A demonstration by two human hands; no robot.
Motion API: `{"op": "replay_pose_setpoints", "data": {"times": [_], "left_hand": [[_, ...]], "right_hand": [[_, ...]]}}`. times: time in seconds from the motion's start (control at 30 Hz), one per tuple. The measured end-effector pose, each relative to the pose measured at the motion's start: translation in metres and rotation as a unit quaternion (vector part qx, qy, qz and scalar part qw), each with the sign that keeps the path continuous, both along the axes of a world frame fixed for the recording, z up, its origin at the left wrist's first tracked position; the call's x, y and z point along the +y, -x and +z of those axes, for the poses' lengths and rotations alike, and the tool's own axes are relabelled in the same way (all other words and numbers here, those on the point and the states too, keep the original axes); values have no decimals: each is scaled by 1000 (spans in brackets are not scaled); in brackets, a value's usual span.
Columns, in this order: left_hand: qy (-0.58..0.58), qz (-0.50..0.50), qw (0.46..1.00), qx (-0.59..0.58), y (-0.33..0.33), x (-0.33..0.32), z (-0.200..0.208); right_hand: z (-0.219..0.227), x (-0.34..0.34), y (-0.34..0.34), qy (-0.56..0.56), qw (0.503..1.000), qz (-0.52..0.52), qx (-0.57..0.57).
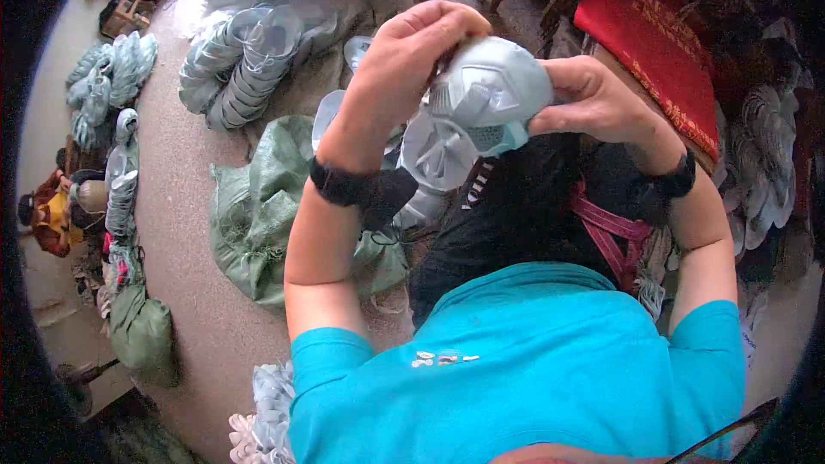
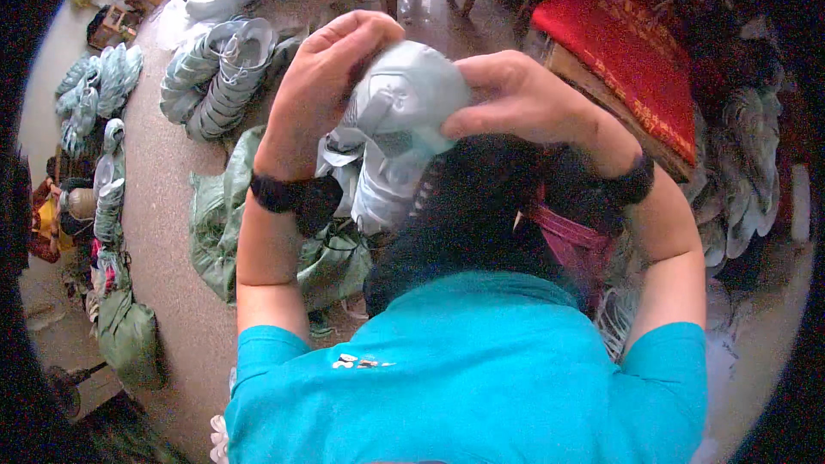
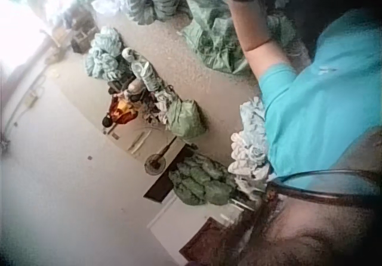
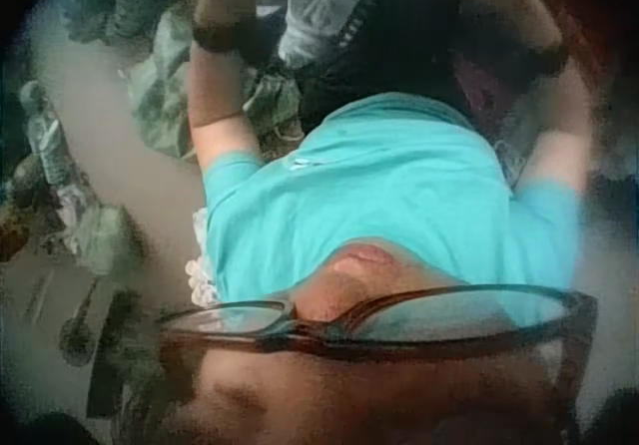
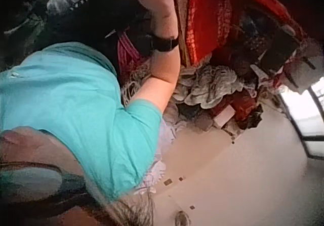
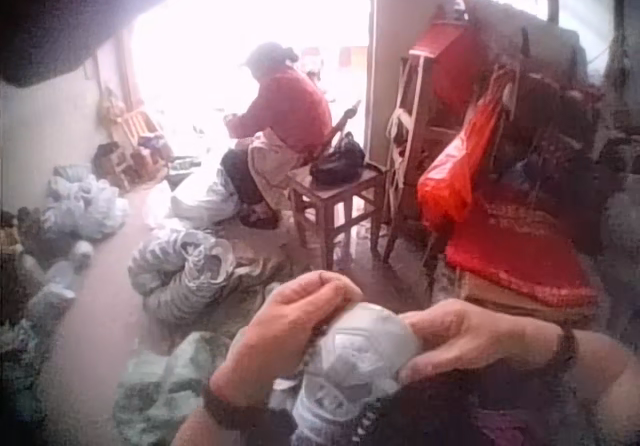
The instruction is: The person sits on the floor and laces a light-colored shoe by hand, threading the laces through the eyelets and pulling them tight. After finishing one shoe, they place it on a stack and pick up another shoe to repeat the process.
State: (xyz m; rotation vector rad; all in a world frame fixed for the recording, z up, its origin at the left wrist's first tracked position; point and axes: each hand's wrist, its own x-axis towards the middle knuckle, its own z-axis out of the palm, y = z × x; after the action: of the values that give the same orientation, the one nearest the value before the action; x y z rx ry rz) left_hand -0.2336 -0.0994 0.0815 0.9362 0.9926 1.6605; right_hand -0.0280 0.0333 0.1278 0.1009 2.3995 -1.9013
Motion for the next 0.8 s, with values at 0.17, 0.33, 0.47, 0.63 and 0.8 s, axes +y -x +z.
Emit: {"op": "replay_pose_setpoints", "data": {"times": [0.17, 0.33, 0.47, 0.63, 0.8], "left_hand": [[5, 144, 984, 105, 21, 9, -60], [151, 40, 974, 164, 22, -11, -144], [201, 11, 940, 276, 1, -20, -172], [78, 44, 955, 282, -48, 4, -137], [-70, -47, 938, 337, -115, 33, -60]], "right_hand": [[44, -4, -57, 207, 944, -157, 205], [85, 37, -100, 236, 906, -129, 329], [100, 57, -138, 226, 907, -103, 339], [101, 68, -170, 206, 883, -164, 390], [101, 77, -207, 166, 854, -259, 419]]}}
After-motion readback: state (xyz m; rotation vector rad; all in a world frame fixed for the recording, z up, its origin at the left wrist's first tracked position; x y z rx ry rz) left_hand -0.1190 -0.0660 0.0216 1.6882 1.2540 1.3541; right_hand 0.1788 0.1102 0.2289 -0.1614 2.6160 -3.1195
